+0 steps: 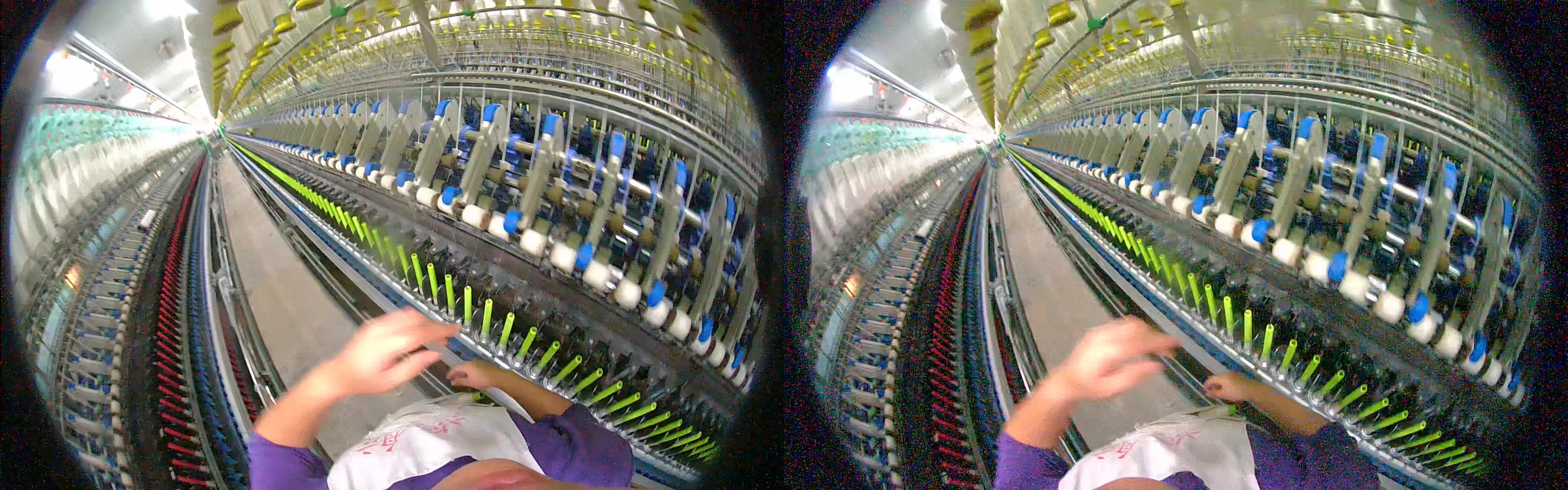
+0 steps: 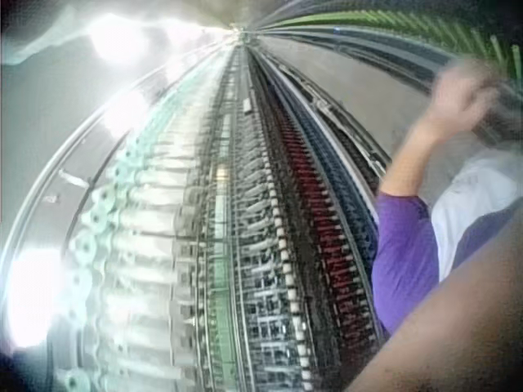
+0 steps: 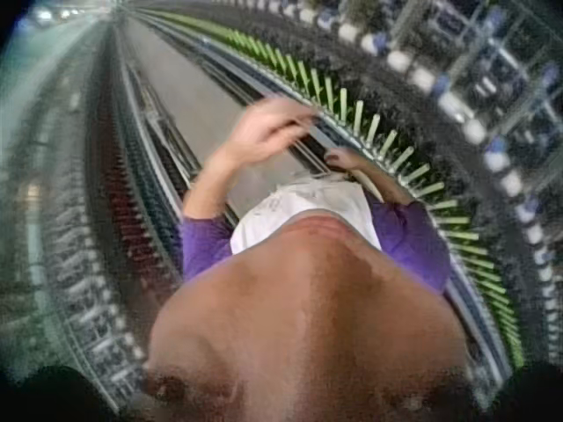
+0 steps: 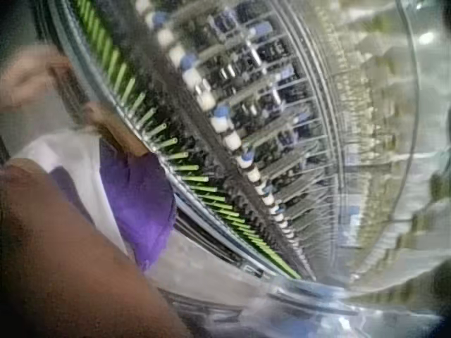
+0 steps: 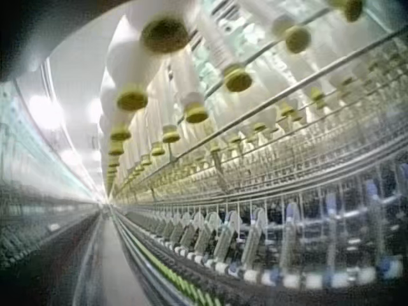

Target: The person walks along a spinning machine aisle, retrieves a white thread spool, and threads it through guides and tensioners on the machine. They repeatedly tie and adjust threads at multiple stations, securing them to green-tipped spindles and ensuring the thread path is correct.

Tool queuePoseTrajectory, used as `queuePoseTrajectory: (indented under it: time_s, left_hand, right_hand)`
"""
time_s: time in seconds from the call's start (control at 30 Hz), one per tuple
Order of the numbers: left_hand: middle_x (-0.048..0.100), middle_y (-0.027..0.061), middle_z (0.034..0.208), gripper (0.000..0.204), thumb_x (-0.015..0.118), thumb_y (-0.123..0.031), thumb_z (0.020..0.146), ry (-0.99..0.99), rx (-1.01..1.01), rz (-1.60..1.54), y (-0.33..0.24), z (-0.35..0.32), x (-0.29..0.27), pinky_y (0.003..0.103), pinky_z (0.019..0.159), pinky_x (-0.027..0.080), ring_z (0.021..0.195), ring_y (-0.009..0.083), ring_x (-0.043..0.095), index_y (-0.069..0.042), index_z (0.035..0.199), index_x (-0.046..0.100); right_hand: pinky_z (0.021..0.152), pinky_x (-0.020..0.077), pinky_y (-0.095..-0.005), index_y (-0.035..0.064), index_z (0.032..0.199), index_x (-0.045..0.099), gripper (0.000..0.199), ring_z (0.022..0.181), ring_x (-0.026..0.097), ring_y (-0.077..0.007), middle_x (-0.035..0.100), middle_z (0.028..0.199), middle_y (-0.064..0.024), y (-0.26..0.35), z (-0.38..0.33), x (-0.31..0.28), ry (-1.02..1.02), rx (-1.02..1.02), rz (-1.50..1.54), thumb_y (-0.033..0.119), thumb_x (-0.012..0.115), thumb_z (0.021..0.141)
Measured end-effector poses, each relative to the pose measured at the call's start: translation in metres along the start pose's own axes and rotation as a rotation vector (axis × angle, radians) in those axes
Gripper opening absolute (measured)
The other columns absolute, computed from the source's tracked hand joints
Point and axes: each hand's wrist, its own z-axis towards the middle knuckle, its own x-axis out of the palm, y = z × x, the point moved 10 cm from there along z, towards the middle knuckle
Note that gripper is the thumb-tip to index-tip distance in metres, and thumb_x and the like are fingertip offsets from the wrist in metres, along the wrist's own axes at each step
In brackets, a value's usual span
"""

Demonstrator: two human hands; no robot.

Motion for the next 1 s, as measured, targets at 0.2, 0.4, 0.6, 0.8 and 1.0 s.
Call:
queuePoseTrajectory:
  time_s: [0.2, 0.4, 0.6, 0.8, 1.0]
  left_hand:
    - [0.062, 0.0096, 0.089, 0.023, 0.059, -0.011, 0.077, -0.071, 0.892, 0.659, -0.082, 0.043, -0.139, 0.035, 0.066, 0.052, 0.077, 0.0239, 0.061, -0.008, 0.099, 0.064]
    - [0.060, 0.0081, 0.082, 0.019, 0.060, -0.009, 0.073, 0.223, 1.303, 0.603, 0.019, 0.049, -0.177, 0.032, 0.063, 0.051, 0.072, 0.0227, 0.059, -0.008, 0.092, 0.064]
    - [0.057, 0.0066, 0.076, 0.015, 0.061, -0.006, 0.070, 0.177, 1.313, 0.249, 0.165, 0.061, -0.285, 0.029, 0.060, 0.049, 0.066, 0.0214, 0.057, -0.008, 0.085, 0.063]
    - [0.059, 0.0107, 0.085, 0.017, 0.055, 0.001, 0.076, -0.348, 0.805, 0.118, 0.331, 0.214, -0.350, 0.030, 0.073, 0.046, 0.080, 0.0224, 0.059, -0.001, 0.091, 0.063]
    - [0.066, 0.0158, 0.096, 0.024, 0.051, -0.010, 0.086, -0.511, 0.609, -0.317, 0.374, 0.441, -0.380, 0.033, 0.081, 0.047, 0.093, 0.0263, 0.063, -0.001, 0.106, 0.061]
  right_hand:
    - [0.081, 0.0484, -0.0347, 0.0072, 0.108, 0.063, 0.030, 0.093, 0.062, -0.0235, 0.064, 0.101, -0.0107, 0.123, 0.044, -0.170, -0.285, -0.094, -0.052, 0.026, 0.059, 0.085]
    - [0.076, 0.0501, -0.0330, 0.0048, 0.101, 0.065, 0.022, 0.084, 0.063, -0.0249, 0.065, 0.094, -0.0108, 0.229, 0.063, -0.276, -0.555, -0.101, -0.229, 0.013, 0.064, 0.081]
    - [0.062, 0.0478, -0.0332, 0.0063, 0.096, 0.067, 0.018, 0.072, 0.062, -0.0232, 0.065, 0.082, -0.0095, 0.321, 0.130, -0.354, -0.897, -0.165, -0.372, 0.008, 0.066, 0.078]
    - [0.064, 0.0499, -0.0336, 0.0051, 0.089, 0.066, 0.018, 0.069, 0.063, -0.0223, 0.066, 0.080, -0.0111, 0.398, 0.202, -0.486, -1.043, -0.008, -0.967, 0.021, 0.063, 0.081]
    - [0.065, 0.0502, -0.0382, 0.0027, 0.102, 0.061, 0.028, 0.074, 0.063, -0.0272, 0.064, 0.082, -0.0148, 0.523, 0.216, -0.675, -1.723, -0.289, -1.238, 0.023, 0.059, 0.083]
